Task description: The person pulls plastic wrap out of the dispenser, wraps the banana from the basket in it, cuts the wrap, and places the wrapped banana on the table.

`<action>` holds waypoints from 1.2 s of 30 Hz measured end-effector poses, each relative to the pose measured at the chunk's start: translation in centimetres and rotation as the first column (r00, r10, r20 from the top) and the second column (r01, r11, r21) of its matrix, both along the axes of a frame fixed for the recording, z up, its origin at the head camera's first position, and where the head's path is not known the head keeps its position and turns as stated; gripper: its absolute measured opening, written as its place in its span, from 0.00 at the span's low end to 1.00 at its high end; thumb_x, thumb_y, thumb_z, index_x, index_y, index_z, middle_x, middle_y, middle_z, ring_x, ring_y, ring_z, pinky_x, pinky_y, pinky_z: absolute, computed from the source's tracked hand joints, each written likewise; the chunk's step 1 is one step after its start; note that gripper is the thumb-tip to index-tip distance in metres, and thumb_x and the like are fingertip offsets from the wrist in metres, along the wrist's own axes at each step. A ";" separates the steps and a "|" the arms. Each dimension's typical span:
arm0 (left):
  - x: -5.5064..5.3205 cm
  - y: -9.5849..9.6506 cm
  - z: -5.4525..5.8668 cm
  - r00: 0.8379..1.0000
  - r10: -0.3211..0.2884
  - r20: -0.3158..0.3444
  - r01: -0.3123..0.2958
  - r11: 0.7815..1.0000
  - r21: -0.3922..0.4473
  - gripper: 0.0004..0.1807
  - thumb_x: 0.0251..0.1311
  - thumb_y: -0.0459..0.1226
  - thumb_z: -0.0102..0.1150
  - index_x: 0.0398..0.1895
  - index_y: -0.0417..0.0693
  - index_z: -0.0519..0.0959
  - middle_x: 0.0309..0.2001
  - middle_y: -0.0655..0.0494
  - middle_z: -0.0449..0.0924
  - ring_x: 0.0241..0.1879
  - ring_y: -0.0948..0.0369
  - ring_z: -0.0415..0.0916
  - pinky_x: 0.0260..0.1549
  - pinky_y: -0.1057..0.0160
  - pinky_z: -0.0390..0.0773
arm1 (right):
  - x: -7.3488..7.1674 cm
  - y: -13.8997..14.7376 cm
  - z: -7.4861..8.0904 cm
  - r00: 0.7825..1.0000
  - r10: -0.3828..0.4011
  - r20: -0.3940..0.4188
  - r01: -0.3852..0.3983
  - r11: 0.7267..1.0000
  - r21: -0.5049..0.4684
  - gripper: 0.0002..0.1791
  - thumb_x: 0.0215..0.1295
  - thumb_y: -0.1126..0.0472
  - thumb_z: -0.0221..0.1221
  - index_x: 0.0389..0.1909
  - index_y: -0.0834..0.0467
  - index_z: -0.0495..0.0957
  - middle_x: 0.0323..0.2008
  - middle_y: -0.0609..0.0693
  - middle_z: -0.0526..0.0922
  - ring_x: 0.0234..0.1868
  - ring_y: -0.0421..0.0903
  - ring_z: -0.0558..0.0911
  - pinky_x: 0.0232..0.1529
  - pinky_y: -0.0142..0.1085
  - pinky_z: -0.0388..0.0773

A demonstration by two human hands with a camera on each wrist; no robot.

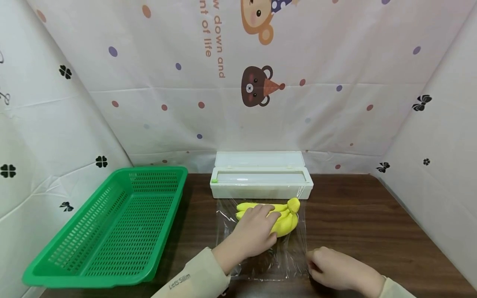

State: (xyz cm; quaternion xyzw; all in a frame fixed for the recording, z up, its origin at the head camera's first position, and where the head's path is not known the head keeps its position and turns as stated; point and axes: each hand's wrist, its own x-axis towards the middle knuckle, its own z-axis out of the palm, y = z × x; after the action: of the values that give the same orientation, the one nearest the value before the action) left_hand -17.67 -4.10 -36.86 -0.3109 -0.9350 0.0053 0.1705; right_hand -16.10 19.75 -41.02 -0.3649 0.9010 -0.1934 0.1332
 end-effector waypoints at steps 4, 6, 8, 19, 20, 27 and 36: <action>0.1 -0.5 -0.3 1.000 -0.001 -0.016 0.001 1.000 0.010 0.24 0.53 0.47 0.59 0.54 0.52 0.76 0.55 0.53 0.76 0.53 0.56 0.74 0.47 0.57 0.76 | 0.0 0.1 -0.1 1.000 -0.003 -0.010 0.003 1.000 0.002 0.13 0.61 0.65 0.56 0.20 0.46 0.69 0.15 0.33 0.64 0.16 0.28 0.61 0.16 0.26 0.64; 0.2 -0.7 -0.5 1.000 -0.001 -0.020 0.001 1.000 0.016 0.23 0.53 0.47 0.59 0.54 0.52 0.76 0.54 0.53 0.76 0.52 0.56 0.74 0.46 0.57 0.76 | 0.0 0.1 -0.1 1.000 -0.004 -0.014 0.004 1.000 0.002 0.14 0.61 0.65 0.56 0.20 0.46 0.69 0.15 0.33 0.64 0.16 0.28 0.61 0.16 0.26 0.64; 0.3 -1.0 -0.6 1.000 0.003 -0.021 -0.003 1.000 0.018 0.23 0.53 0.47 0.60 0.53 0.52 0.76 0.54 0.53 0.76 0.51 0.56 0.75 0.46 0.57 0.76 | 0.0 0.2 -0.1 1.000 -0.006 -0.012 0.006 1.000 0.002 0.14 0.61 0.65 0.56 0.20 0.46 0.69 0.15 0.33 0.64 0.16 0.28 0.61 0.16 0.26 0.64; 1.0 -2.4 -1.1 0.999 0.017 -0.033 -0.017 1.000 0.022 0.21 0.52 0.46 0.62 0.50 0.51 0.78 0.50 0.53 0.78 0.47 0.56 0.76 0.44 0.56 0.77 | -0.1 0.2 0.1 0.999 -0.002 -0.040 0.002 1.000 0.003 0.13 0.59 0.66 0.56 0.20 0.47 0.69 0.16 0.33 0.65 0.15 0.27 0.62 0.15 0.25 0.64; 1.0 -2.5 -1.1 0.999 0.019 -0.027 -0.018 1.000 0.021 0.21 0.52 0.46 0.62 0.50 0.51 0.78 0.50 0.54 0.78 0.47 0.56 0.76 0.44 0.56 0.77 | -0.1 0.2 0.2 0.999 -0.005 -0.040 0.005 1.000 0.005 0.13 0.59 0.66 0.56 0.20 0.47 0.69 0.16 0.33 0.65 0.16 0.27 0.62 0.15 0.25 0.64; 1.5 -3.3 -1.2 0.999 0.029 0.020 -0.029 0.999 0.017 0.20 0.54 0.46 0.61 0.50 0.51 0.77 0.51 0.53 0.77 0.48 0.55 0.75 0.44 0.55 0.76 | -0.1 0.1 0.4 1.000 -0.019 0.001 0.019 1.000 0.012 0.12 0.60 0.65 0.56 0.21 0.47 0.70 0.16 0.34 0.66 0.16 0.28 0.63 0.16 0.26 0.65; 2.3 -4.8 -1.6 0.999 0.034 0.037 -0.035 0.999 0.026 0.18 0.53 0.46 0.61 0.46 0.50 0.78 0.45 0.55 0.77 0.44 0.58 0.75 0.38 0.58 0.76 | 0.0 0.1 0.5 0.999 -0.021 -0.030 0.022 1.000 0.009 0.12 0.58 0.65 0.57 0.20 0.47 0.70 0.15 0.34 0.66 0.16 0.28 0.63 0.16 0.26 0.65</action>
State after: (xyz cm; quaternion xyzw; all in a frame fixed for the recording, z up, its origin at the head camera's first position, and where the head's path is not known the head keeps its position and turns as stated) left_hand -15.40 -8.85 -38.45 -0.2926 -0.9431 -0.0100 0.1575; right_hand -16.09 19.86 -40.51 -0.3574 0.9076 -0.1853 0.1191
